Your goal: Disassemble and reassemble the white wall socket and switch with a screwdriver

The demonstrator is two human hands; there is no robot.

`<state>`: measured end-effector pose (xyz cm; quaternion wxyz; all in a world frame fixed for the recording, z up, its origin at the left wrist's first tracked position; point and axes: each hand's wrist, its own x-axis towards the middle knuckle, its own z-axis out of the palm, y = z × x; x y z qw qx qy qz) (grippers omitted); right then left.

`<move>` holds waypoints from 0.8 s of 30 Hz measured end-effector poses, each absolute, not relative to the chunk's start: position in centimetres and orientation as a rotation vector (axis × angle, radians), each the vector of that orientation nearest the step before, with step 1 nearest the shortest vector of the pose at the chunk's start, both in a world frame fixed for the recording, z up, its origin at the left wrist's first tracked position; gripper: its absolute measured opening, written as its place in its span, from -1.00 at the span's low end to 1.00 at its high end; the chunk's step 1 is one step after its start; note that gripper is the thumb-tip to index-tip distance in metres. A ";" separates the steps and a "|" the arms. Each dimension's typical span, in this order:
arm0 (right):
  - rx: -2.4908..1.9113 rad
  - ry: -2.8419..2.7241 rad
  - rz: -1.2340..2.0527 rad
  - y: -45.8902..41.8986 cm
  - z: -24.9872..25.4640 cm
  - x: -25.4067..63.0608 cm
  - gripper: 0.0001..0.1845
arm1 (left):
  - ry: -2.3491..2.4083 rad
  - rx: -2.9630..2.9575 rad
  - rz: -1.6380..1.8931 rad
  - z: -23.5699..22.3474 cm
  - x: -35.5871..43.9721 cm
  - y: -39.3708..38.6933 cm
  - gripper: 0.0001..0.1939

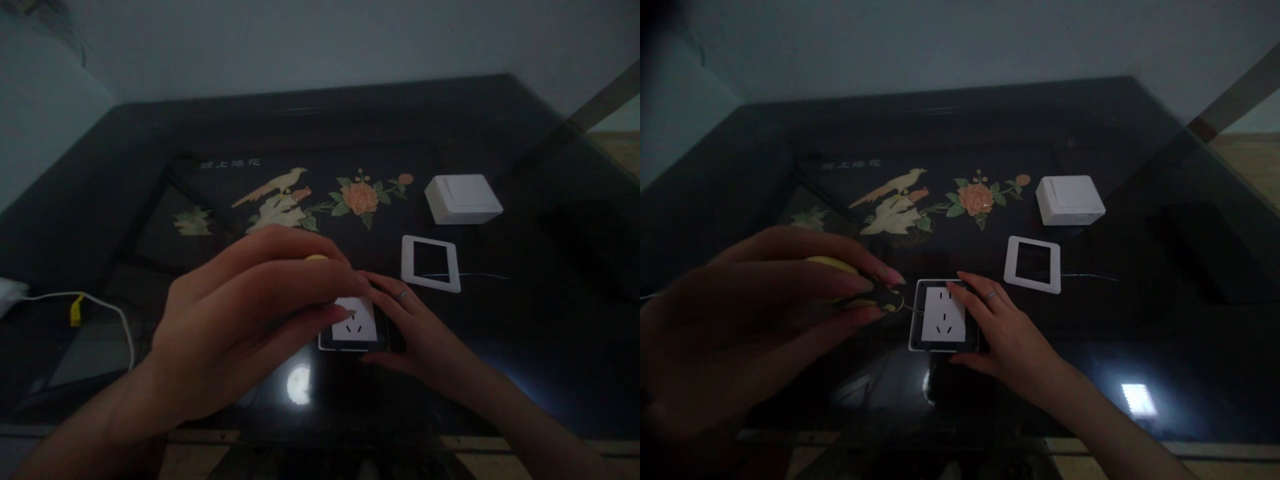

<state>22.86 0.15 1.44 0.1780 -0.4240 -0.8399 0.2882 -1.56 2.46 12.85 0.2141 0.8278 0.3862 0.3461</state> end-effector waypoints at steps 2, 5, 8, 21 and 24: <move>-1.199 -2.369 0.823 0.1 1.4 22.9 0.01 | 1.069 2.226 0.940 12.9 -1.7 2.5 -0.82; -1.203 -2.371 0.822 0.1 1.4 22.9 0.01 | 1.035 2.172 0.920 13.0 -1.9 2.6 -0.71; -1.198 -2.386 0.801 0.2 1.4 22.9 0.00 | 1.040 2.229 0.885 13.0 -2.0 2.6 -0.64; -1.221 -2.399 0.789 0.1 1.2 23.0 0.04 | 0.998 2.295 0.868 13.3 -2.3 2.9 -0.55; -1.208 -2.390 0.791 0.1 1.3 22.9 0.04 | 0.950 2.331 0.913 13.1 -2.2 3.1 -0.64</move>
